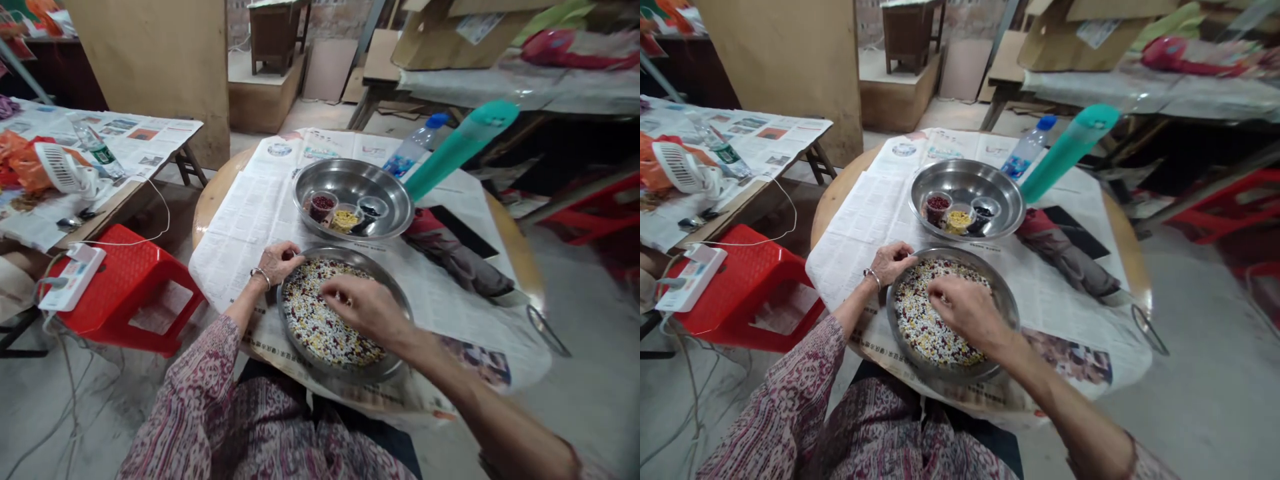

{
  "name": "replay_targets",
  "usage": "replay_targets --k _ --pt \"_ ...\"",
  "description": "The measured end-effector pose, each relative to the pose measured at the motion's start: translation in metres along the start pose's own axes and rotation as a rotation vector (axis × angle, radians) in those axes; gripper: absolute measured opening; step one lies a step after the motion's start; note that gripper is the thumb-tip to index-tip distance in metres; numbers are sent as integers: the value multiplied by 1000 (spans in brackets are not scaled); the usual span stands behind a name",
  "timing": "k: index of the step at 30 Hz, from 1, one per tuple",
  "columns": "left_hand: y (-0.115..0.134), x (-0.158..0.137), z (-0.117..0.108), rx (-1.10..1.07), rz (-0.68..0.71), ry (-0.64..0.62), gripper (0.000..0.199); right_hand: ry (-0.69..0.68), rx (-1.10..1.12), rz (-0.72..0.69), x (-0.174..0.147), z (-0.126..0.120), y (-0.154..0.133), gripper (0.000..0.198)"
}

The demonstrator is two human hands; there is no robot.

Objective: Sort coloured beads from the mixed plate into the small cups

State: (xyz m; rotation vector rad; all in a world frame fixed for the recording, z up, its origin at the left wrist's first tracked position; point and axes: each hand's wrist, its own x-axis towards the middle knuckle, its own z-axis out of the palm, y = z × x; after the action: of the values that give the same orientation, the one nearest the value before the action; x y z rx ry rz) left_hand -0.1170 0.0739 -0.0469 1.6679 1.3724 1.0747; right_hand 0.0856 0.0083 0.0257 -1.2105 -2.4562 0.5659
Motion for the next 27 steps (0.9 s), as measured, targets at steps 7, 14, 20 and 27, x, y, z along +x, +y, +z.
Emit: replay_targets --k 7,14,20,27 --pt "-2 3 0 -2 2 15 14 -226 -187 -49 -36 40 -9 18" --pt "-2 5 -2 15 -4 19 17 169 -330 298 -7 23 38 23" --pt "-1 7 -1 -18 -18 18 18 89 -159 235 -4 33 16 22" --pt "-3 7 0 -35 -2 22 17 -192 20 -22 -29 45 -29 14"
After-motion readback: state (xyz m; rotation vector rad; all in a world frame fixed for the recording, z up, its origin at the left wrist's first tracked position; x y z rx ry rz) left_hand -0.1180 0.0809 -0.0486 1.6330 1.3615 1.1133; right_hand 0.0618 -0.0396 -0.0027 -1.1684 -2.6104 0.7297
